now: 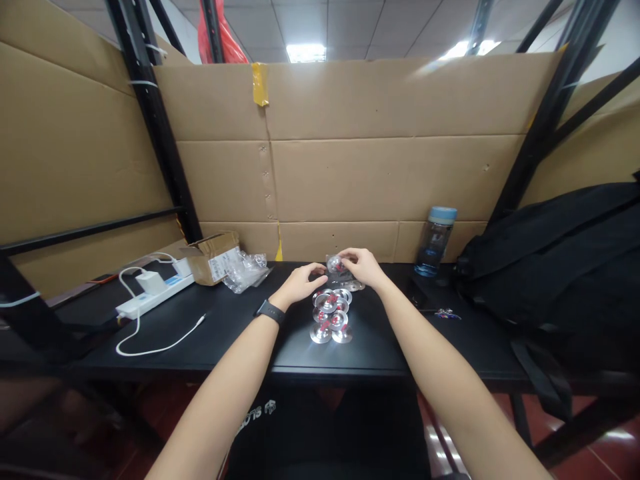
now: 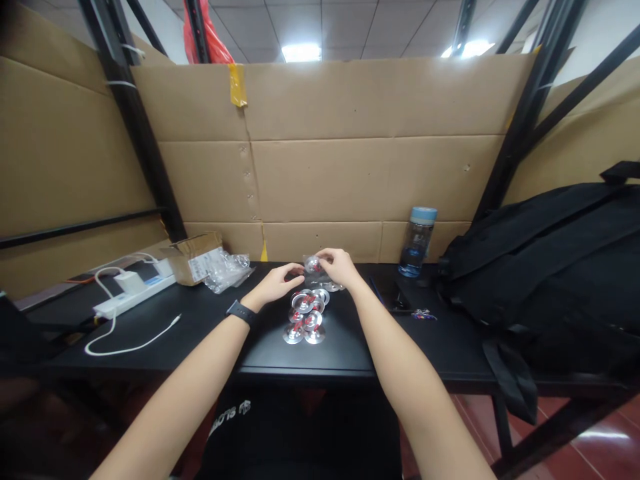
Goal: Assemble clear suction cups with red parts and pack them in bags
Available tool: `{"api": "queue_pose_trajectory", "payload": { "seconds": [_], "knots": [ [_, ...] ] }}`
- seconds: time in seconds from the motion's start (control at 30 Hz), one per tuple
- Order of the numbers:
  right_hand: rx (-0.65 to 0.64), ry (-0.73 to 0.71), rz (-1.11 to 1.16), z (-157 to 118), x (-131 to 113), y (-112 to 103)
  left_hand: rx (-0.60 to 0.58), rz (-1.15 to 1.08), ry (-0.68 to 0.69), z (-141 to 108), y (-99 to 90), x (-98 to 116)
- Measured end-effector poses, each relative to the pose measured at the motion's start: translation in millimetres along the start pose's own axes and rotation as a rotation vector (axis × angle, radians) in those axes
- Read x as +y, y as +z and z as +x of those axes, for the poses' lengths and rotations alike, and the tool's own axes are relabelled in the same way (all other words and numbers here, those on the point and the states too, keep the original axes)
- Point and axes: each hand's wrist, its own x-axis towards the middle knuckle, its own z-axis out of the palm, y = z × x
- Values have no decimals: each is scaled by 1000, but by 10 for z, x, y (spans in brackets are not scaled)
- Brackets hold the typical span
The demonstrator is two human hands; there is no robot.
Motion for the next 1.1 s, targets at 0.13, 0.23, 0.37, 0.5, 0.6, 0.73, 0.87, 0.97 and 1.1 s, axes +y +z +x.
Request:
{"api": "queue_pose_trajectory", "payload": {
  "seconds": [0.13, 0.23, 0.37, 0.5, 0.6, 0.73, 0.87, 0.97, 1.1],
  "knots": [
    [75, 39, 125, -10, -89, 32, -17, -74, -27, 12, 24, -4],
    [60, 130, 196, -24, -130, 21, -27, -149, -27, 31, 6, 1],
    [-135, 189, 157, -67, -174, 22, -71, -191, -5, 42, -21, 18],
    [-197, 174, 100, -88, -169, 43, -36, -179, -34, 45, -27, 13],
    [-172, 138, 56, -83, -130, 51, -4, -175, -41, 51, -18, -4],
    [-169, 137, 46, -78, -87, 51, 2, -191, -57, 60, 4, -38],
    [-125, 102, 77, -81, -105, 55, 33, -222, -54, 69, 22, -58],
    [-92, 62, 83, -85, -140, 70, 61, -243, -46, 76, 27, -54],
    [-32, -36, 70, -93, -163, 104, 60, -316, -40, 80, 40, -60]
  ]
}}
